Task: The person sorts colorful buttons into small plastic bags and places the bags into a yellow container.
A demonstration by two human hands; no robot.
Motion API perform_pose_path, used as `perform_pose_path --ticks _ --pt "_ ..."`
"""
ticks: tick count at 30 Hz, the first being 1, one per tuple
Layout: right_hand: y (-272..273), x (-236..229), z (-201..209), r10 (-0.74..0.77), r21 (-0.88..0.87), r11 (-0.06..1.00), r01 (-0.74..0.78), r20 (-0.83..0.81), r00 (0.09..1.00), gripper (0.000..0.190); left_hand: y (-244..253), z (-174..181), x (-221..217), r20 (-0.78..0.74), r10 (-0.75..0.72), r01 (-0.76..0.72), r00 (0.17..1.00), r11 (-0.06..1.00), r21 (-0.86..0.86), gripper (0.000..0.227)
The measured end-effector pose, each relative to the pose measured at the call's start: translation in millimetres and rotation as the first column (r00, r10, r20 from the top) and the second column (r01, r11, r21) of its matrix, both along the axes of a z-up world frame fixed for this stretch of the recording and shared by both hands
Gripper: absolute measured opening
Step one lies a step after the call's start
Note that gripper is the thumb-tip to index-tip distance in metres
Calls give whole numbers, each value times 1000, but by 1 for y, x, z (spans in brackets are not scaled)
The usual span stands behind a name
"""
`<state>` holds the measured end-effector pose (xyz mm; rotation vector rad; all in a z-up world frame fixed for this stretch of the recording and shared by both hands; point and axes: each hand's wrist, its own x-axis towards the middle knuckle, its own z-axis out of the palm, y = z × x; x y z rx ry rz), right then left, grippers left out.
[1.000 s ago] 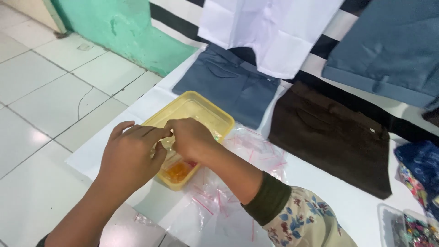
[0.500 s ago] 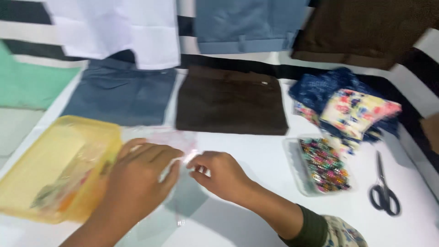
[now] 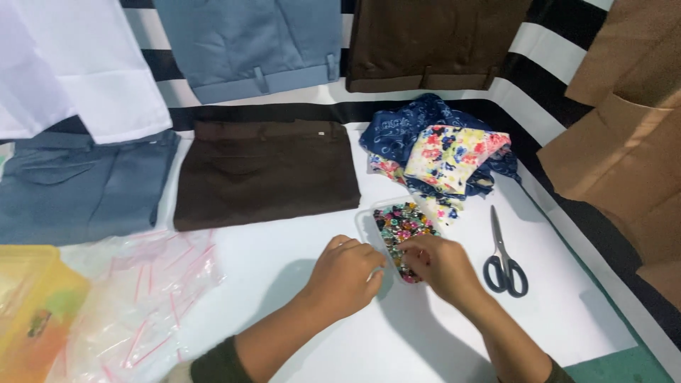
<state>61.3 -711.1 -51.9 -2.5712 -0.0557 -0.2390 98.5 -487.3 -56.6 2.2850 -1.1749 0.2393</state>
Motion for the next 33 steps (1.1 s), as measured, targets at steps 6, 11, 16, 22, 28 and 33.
perform_pose_path --ticks 6,11,16,22,28,33 --pt "-22 -13 41 -156 -38 988 151 -238 959 26 -45 -30 10 -31 -4 2 1000 998 -70 20" --pt "-32 1 36 -184 -85 982 169 -210 960 25 -61 -20 29 -57 98 -103 994 991 -88 31" --pt "-32 25 27 -139 -140 984 111 -206 969 26 -72 -11 41 -92 161 -164 983 986 -26 41" --pt "-26 42 13 -154 -298 950 91 -199 968 25 -84 -18 50 -122 171 -164 978 984 61 32" --pt "-19 37 20 -153 -252 962 101 -196 969 27 -90 -20 54 -130 196 -191 972 980 52 20" --pt "-13 34 23 -151 -198 974 113 -187 971 27 -89 -21 54 -131 200 -202 971 979 1 14"
